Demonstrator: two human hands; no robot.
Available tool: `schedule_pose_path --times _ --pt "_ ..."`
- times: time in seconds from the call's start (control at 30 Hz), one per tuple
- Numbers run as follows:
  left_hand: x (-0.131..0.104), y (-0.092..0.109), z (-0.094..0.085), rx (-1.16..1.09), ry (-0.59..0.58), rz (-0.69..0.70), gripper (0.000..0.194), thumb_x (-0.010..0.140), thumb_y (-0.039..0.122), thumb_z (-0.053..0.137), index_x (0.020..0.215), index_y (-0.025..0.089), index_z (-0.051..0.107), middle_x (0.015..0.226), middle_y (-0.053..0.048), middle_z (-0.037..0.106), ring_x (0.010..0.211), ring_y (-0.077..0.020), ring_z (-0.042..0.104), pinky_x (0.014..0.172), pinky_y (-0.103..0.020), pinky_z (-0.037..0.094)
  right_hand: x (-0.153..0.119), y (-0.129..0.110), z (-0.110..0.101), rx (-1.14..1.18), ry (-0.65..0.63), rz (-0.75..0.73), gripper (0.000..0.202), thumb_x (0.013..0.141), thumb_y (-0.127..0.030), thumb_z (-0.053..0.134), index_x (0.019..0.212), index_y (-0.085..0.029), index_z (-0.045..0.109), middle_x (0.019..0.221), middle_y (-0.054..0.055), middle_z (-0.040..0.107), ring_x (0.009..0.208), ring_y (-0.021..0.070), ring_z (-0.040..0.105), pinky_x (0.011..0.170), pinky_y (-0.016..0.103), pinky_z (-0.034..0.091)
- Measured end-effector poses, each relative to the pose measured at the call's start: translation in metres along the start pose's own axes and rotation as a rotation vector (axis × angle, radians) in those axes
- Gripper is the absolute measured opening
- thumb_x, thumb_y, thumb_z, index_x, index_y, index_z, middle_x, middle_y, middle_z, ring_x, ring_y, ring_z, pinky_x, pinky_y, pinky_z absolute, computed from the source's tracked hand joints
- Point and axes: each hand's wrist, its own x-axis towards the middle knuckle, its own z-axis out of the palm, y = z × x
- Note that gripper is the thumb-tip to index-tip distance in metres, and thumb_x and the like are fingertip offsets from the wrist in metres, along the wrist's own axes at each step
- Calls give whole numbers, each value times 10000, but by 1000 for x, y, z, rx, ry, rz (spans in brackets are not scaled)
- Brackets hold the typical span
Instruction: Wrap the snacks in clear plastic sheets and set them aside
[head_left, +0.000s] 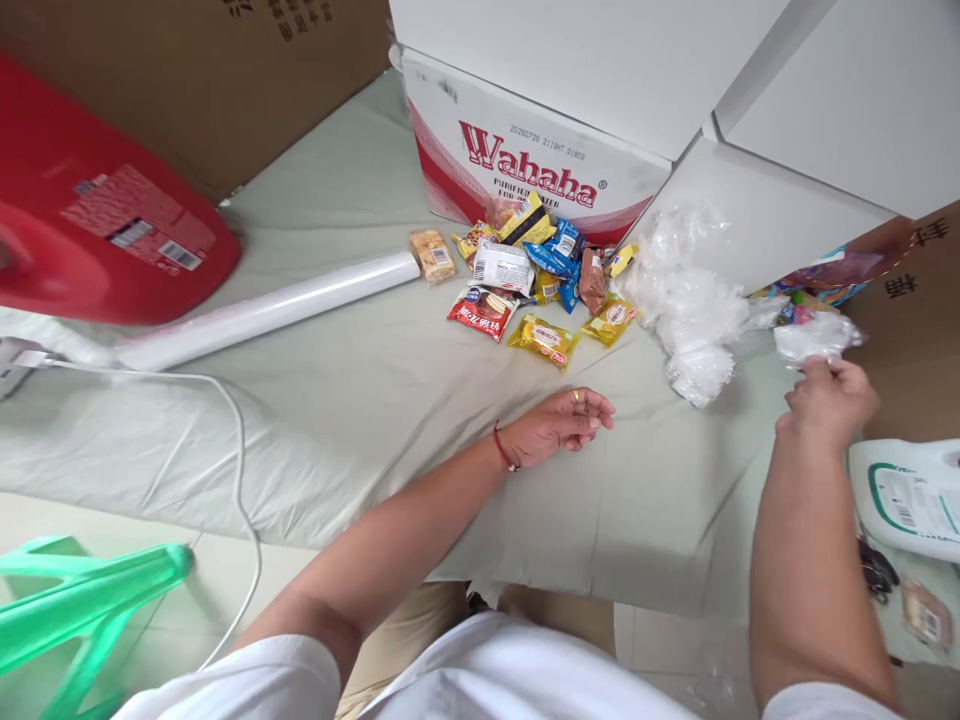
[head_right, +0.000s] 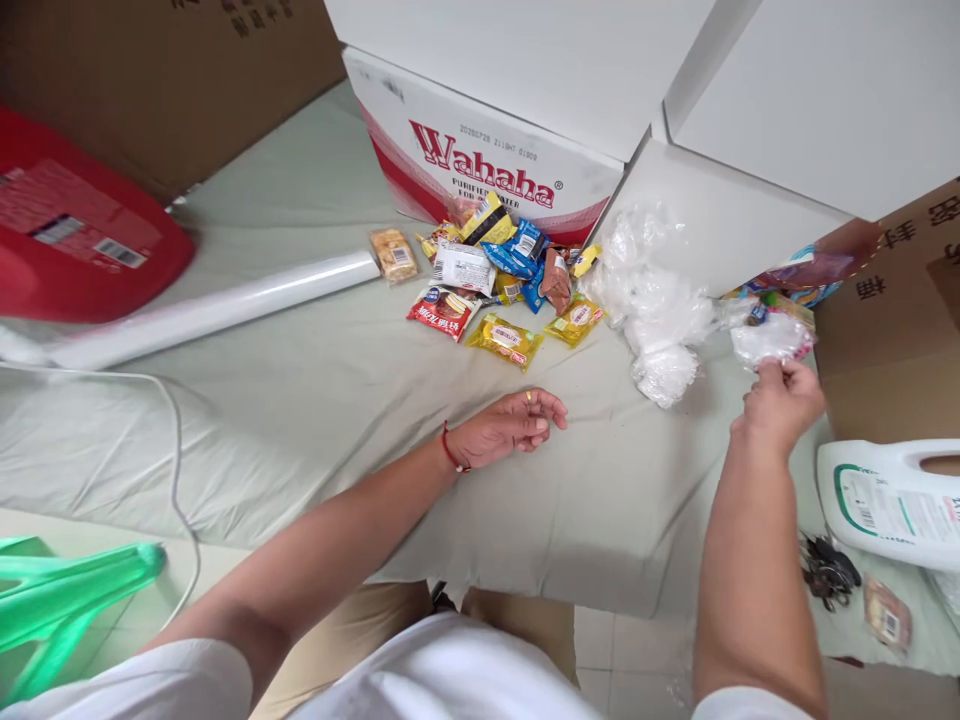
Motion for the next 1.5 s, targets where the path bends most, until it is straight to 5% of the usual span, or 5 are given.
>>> schedule_pose_path --times 0.33,0.57,1.0,1.27,1.5 --pt "6 -5 -5 74 161 199 659 663 502 938 1154 204 616 1035 -24 652 661 -59 539 536 -210 333 -211 36 20 249 -779 409 419 621 -442 920 802 -231 606 576 -87 472 436 33 276 393 177 208" --pt "9 -7 -18 132 169 242 530 658 504 937 852 176 569 677 65 556 560 -54 450 550 -228 304 -203 37 17 325 -789 401 510 729 -673 805 1005 -258 698 842 -14 632 531 61 418 396 186 255" --pt "0 5 -14 -11 137 264 453 699 398 945 845 178 577 901 8 654 894 -130 637 897 -314 501 -187 41 14 460 -560 359 391 567 -282 955 834 -228 674 662 -83 531 500 28 342 410 152 285" --pt "-5 8 -13 -18 77 49 637 712 727 811 996 179 651 816 -6 669 583 -107 567 516 -232 368 -191 43 14 483 -607 304 382 573 -313 979 821 -235 699 684 -79 562 520 34 375 440 174 320" --pt "-2 5 -17 67 201 164 522 599 427 986 924 163 673 729 60 594 595 -53 495 552 -206 322 -192 47 15 407 -603 242 349 628 -351 958 831 -217 707 667 -69 553 537 49 405 448 182 323"
